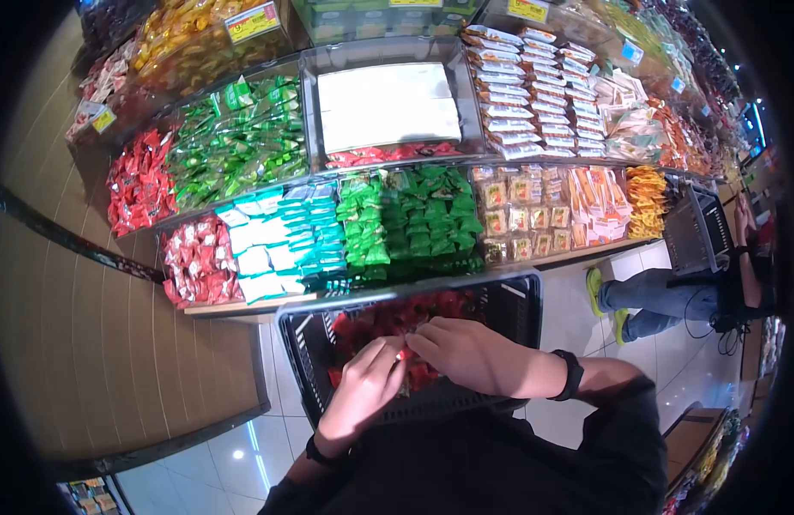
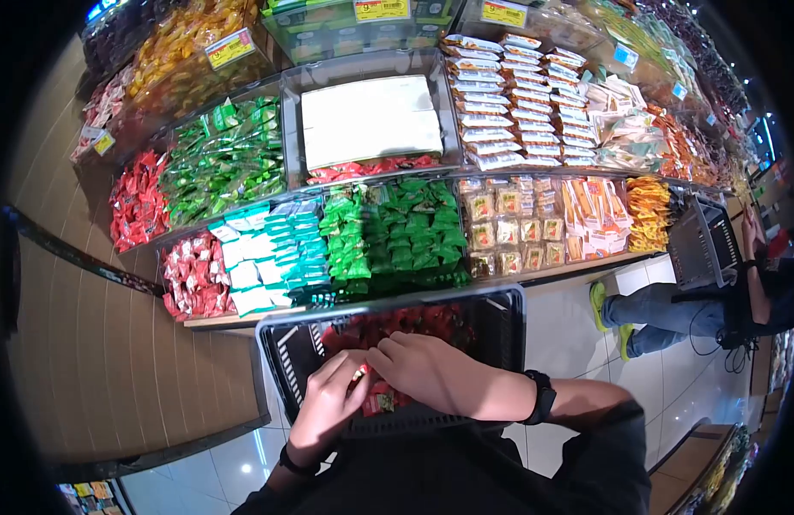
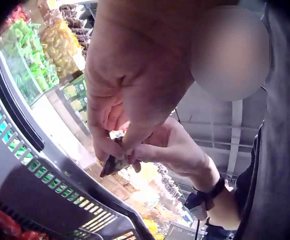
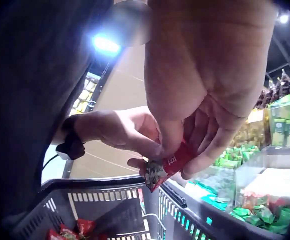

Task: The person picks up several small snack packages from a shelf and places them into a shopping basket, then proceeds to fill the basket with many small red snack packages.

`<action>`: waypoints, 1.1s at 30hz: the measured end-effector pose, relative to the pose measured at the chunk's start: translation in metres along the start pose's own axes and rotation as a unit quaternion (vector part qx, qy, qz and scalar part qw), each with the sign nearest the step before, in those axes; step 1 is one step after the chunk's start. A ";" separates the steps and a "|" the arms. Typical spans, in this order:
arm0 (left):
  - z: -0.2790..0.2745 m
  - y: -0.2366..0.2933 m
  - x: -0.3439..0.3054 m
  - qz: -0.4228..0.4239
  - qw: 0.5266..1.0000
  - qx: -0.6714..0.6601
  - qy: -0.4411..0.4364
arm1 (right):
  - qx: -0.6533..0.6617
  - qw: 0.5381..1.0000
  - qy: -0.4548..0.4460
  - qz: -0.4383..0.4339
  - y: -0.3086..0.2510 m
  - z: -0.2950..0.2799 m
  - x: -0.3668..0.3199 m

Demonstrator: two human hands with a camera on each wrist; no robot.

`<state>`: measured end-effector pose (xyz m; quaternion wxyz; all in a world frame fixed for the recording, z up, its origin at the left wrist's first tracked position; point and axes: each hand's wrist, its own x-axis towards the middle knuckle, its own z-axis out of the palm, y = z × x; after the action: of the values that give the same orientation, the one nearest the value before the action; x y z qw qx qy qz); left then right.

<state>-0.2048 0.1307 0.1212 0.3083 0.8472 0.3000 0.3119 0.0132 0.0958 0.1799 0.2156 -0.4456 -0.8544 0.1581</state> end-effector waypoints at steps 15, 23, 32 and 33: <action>-0.018 -0.112 -0.081 -0.340 0.919 0.063 0.187 | -0.124 0.979 0.037 0.158 0.229 -0.102 0.175; -0.013 -0.127 -0.091 -0.338 0.917 0.010 0.212 | -0.127 0.986 -0.060 0.094 0.270 -0.067 0.199; -0.015 -0.125 -0.088 -0.285 0.932 0.089 0.206 | -0.128 0.986 -0.110 -0.005 0.274 -0.068 0.214; -0.016 -0.124 -0.086 -0.280 0.934 0.078 0.208 | -0.122 0.984 -0.125 -0.032 0.282 -0.066 0.216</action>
<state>-0.3092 0.1535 0.0134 0.2469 0.6661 0.6059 0.3580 0.1326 0.4359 0.1548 0.0562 -0.4174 -0.9014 0.1003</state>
